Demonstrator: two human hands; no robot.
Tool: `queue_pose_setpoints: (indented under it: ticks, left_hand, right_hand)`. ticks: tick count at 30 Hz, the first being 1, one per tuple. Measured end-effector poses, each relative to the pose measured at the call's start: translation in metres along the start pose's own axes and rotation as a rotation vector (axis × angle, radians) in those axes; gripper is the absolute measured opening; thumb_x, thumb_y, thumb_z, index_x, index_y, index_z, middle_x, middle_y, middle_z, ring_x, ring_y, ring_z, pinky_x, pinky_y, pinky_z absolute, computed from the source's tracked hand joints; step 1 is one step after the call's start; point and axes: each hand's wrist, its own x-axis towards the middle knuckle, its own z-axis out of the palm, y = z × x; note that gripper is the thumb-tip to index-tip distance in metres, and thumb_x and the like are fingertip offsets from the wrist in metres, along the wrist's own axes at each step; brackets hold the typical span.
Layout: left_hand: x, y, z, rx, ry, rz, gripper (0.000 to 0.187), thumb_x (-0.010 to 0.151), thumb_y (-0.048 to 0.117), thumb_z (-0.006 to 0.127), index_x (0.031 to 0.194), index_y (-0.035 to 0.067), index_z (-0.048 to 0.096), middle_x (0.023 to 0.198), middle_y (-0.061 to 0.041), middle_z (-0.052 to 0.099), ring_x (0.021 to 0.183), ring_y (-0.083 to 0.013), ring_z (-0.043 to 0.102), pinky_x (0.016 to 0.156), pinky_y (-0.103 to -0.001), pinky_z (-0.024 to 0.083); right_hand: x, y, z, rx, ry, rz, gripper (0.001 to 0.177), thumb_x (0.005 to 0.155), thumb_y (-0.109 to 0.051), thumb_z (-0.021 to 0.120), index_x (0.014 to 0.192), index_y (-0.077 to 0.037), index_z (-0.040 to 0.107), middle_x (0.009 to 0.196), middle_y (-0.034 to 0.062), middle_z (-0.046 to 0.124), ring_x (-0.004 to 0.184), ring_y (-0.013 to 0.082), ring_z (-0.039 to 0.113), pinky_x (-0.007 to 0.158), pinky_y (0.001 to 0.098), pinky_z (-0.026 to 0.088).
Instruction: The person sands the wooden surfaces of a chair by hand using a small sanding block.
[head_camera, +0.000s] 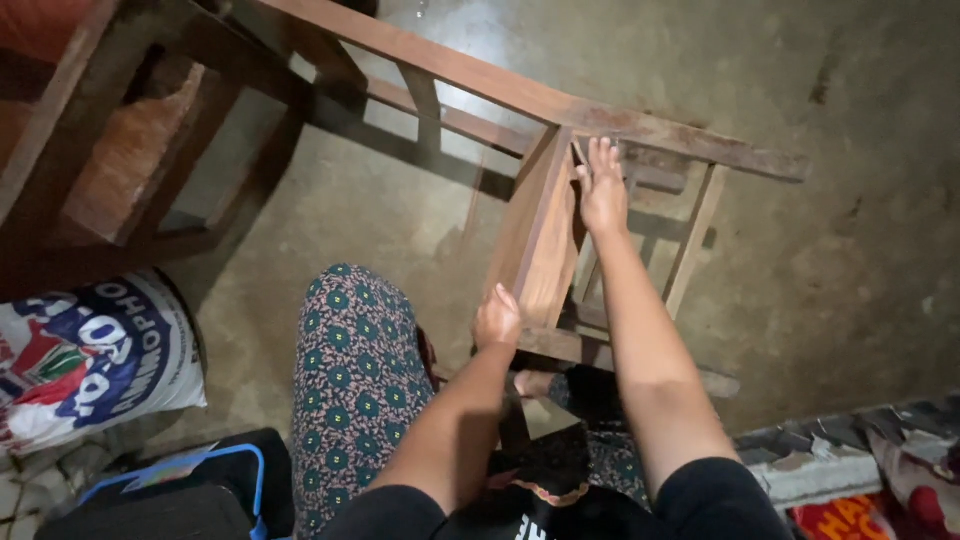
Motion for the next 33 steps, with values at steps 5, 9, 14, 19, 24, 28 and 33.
queue_pose_setpoints:
  ticks: [5,9,14,19,24,28,33]
  left_hand:
    - [0.003,0.0,-0.004,0.007,-0.072,-0.049,0.065,0.113,0.05,0.016,0.113,0.009,0.066,0.103,-0.023,0.077,0.103,-0.0425,0.076,0.091,-0.059,0.059]
    - [0.0,-0.004,0.0,-0.029,-0.098,-0.075,0.065,0.114,0.048,0.015,0.117,0.008,0.067,0.107,-0.022,0.077,0.106,-0.0421,0.076,0.091,-0.059,0.059]
    - [-0.007,0.008,-0.015,-0.004,-0.097,-0.066,0.064,0.114,0.047,0.017,0.115,0.008,0.067,0.106,-0.023,0.077,0.105,-0.0431,0.075,0.093,-0.059,0.058]
    - [-0.008,0.005,-0.014,0.004,-0.108,-0.055,0.065,0.113,0.049,0.016,0.111,0.008,0.067,0.104,-0.024,0.077,0.104,-0.0422,0.076,0.093,-0.058,0.059]
    - [-0.004,0.003,-0.011,-0.04,-0.094,-0.051,0.068,0.113,0.047,0.013,0.111,0.008,0.068,0.105,-0.023,0.077,0.106,-0.0422,0.075,0.093,-0.057,0.059]
    - [-0.012,0.01,-0.023,-0.001,-0.071,-0.002,0.066,0.114,0.047,0.013,0.114,0.007,0.066,0.11,-0.024,0.075,0.108,-0.0443,0.074,0.094,-0.06,0.058]
    - [-0.009,0.009,-0.018,0.019,-0.077,-0.035,0.07,0.112,0.051,0.012,0.115,0.007,0.066,0.113,-0.024,0.075,0.11,-0.0446,0.073,0.098,-0.061,0.056]
  right_hand:
    - [-0.046,-0.047,-0.02,-0.097,-0.059,-0.066,0.058,0.113,-0.028,0.054,0.167,-0.011,0.038,0.171,0.017,0.034,0.158,0.0399,0.029,0.13,0.0482,0.024]
    - [-0.01,-0.031,-0.016,-0.129,-0.062,-0.149,0.062,0.112,-0.027,0.058,0.166,-0.006,0.038,0.17,0.022,0.034,0.157,0.0442,0.028,0.132,0.0484,0.02]
    - [-0.011,0.004,-0.021,-0.14,-0.089,-0.167,0.061,0.112,-0.029,0.057,0.167,-0.01,0.039,0.17,0.0159,0.035,0.157,0.0396,0.03,0.131,0.047,0.022]
    - [-0.007,0.002,-0.029,-0.056,-0.099,-0.111,0.056,0.114,-0.028,0.055,0.166,-0.012,0.04,0.169,0.0142,0.038,0.154,0.0417,0.033,0.13,0.0494,0.029]
    - [0.01,0.011,-0.021,-0.009,-0.075,-0.11,0.048,0.11,-0.039,0.058,0.158,-0.033,0.053,0.16,-0.0004,0.052,0.145,0.0302,0.05,0.123,0.044,0.04]
    - [0.02,-0.017,-0.006,0.061,-0.119,-0.143,0.049,0.112,-0.037,0.058,0.159,-0.024,0.051,0.163,0.0043,0.046,0.149,0.0347,0.044,0.123,0.0495,0.039]
    - [0.008,-0.01,-0.04,-0.148,-0.178,-0.198,0.054,0.107,-0.032,0.063,0.158,-0.017,0.053,0.162,0.0057,0.049,0.149,0.0332,0.045,0.124,0.0465,0.04]
